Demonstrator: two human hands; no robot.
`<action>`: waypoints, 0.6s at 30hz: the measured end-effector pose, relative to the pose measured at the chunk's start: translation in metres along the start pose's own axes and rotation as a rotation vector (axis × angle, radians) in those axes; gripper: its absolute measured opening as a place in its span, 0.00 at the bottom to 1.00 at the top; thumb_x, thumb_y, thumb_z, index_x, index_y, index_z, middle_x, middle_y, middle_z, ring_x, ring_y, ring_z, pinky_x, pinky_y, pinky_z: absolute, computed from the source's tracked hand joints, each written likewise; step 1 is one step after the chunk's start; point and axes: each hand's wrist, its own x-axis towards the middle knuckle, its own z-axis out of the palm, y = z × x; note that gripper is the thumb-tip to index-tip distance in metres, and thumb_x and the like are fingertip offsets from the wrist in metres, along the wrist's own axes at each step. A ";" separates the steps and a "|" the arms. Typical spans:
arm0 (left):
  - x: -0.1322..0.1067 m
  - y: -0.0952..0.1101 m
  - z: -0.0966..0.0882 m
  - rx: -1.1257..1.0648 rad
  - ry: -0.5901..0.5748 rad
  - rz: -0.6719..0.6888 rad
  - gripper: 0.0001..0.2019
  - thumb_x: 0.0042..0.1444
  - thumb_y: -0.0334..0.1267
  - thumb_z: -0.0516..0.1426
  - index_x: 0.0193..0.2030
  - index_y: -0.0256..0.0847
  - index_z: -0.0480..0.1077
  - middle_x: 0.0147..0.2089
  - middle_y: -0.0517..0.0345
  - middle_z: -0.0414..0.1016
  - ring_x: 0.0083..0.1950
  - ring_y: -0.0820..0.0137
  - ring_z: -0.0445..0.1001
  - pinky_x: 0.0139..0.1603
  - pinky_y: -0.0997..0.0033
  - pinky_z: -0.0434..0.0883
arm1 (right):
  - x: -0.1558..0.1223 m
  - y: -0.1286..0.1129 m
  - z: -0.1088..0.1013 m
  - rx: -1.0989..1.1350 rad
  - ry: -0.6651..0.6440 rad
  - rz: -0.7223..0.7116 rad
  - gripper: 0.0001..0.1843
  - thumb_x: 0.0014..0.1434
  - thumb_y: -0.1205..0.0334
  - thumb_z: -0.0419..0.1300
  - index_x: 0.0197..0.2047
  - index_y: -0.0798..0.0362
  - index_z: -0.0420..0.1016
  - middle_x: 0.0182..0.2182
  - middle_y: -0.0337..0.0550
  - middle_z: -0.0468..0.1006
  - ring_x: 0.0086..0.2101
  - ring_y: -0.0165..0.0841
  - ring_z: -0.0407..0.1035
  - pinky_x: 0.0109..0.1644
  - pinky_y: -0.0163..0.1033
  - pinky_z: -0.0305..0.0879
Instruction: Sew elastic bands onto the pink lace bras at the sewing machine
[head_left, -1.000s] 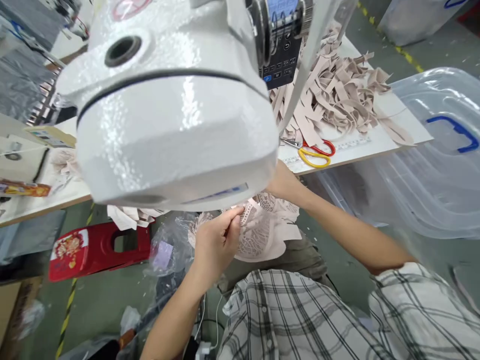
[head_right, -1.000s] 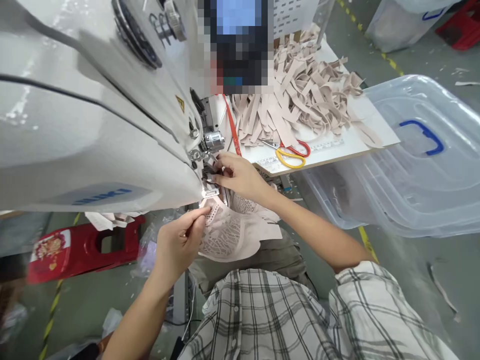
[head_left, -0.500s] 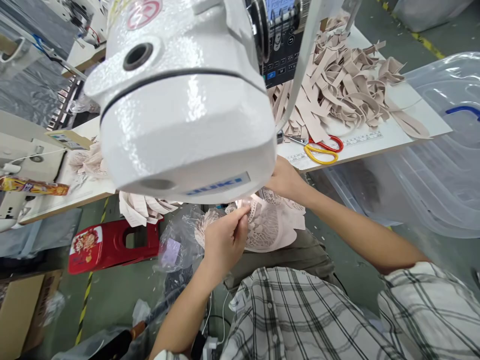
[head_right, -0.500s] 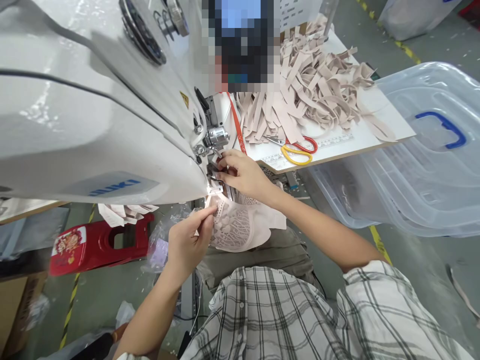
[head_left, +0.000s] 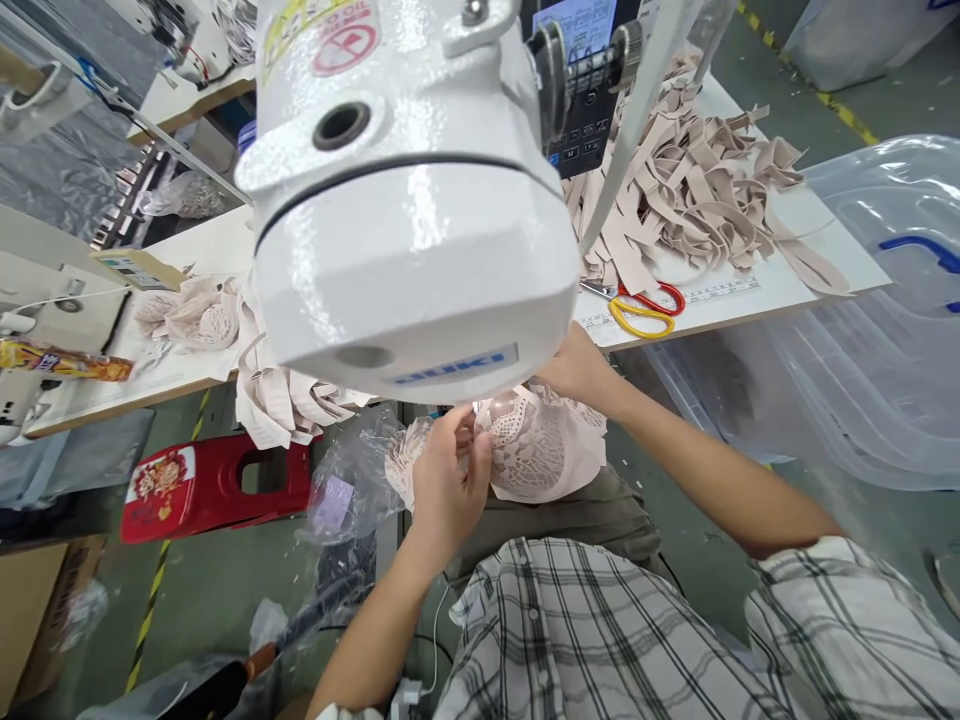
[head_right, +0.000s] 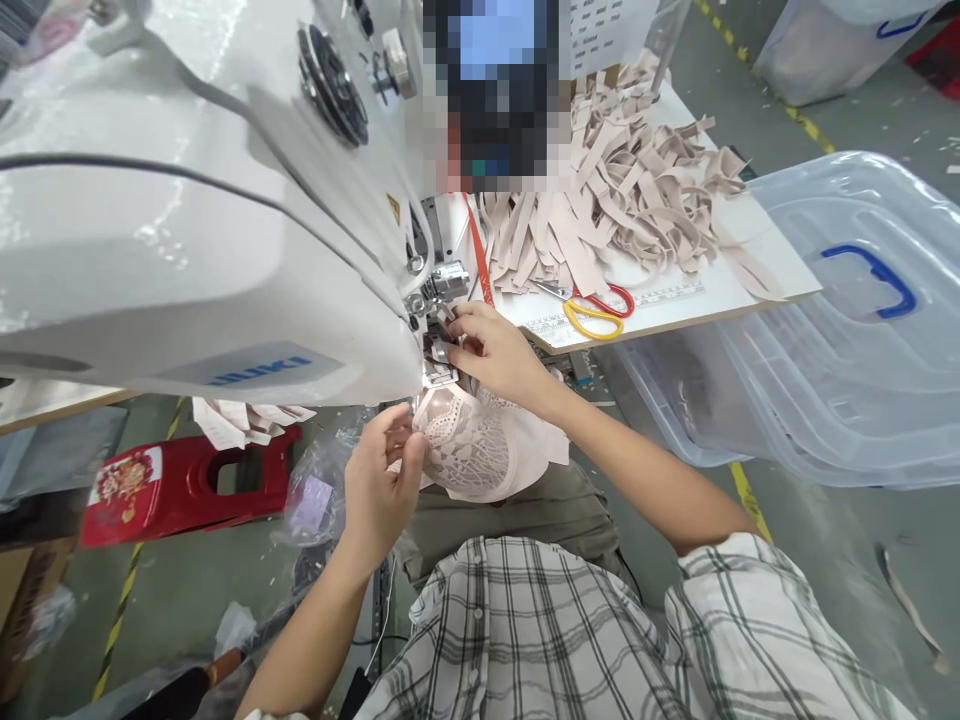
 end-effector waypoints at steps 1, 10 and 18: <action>0.000 0.000 0.002 0.027 0.063 0.046 0.14 0.68 0.40 0.52 0.57 0.37 0.66 0.46 0.47 0.76 0.44 0.67 0.77 0.38 0.71 0.76 | 0.000 0.001 0.000 -0.007 0.001 -0.002 0.05 0.57 0.59 0.62 0.34 0.51 0.76 0.48 0.46 0.79 0.39 0.37 0.73 0.43 0.43 0.71; -0.003 0.029 0.027 0.365 0.106 0.270 0.25 0.66 0.48 0.55 0.64 0.34 0.66 0.59 0.37 0.70 0.59 0.53 0.68 0.61 0.55 0.62 | -0.001 0.007 0.010 -0.081 -0.006 0.011 0.07 0.58 0.57 0.58 0.31 0.51 0.69 0.39 0.43 0.74 0.31 0.32 0.66 0.39 0.42 0.68; -0.005 0.026 0.029 0.378 0.087 0.251 0.22 0.66 0.45 0.56 0.63 0.36 0.70 0.59 0.36 0.68 0.58 0.53 0.67 0.61 0.54 0.62 | 0.002 0.008 0.016 -0.072 0.053 -0.012 0.06 0.57 0.62 0.58 0.30 0.48 0.64 0.36 0.44 0.71 0.34 0.36 0.66 0.38 0.43 0.69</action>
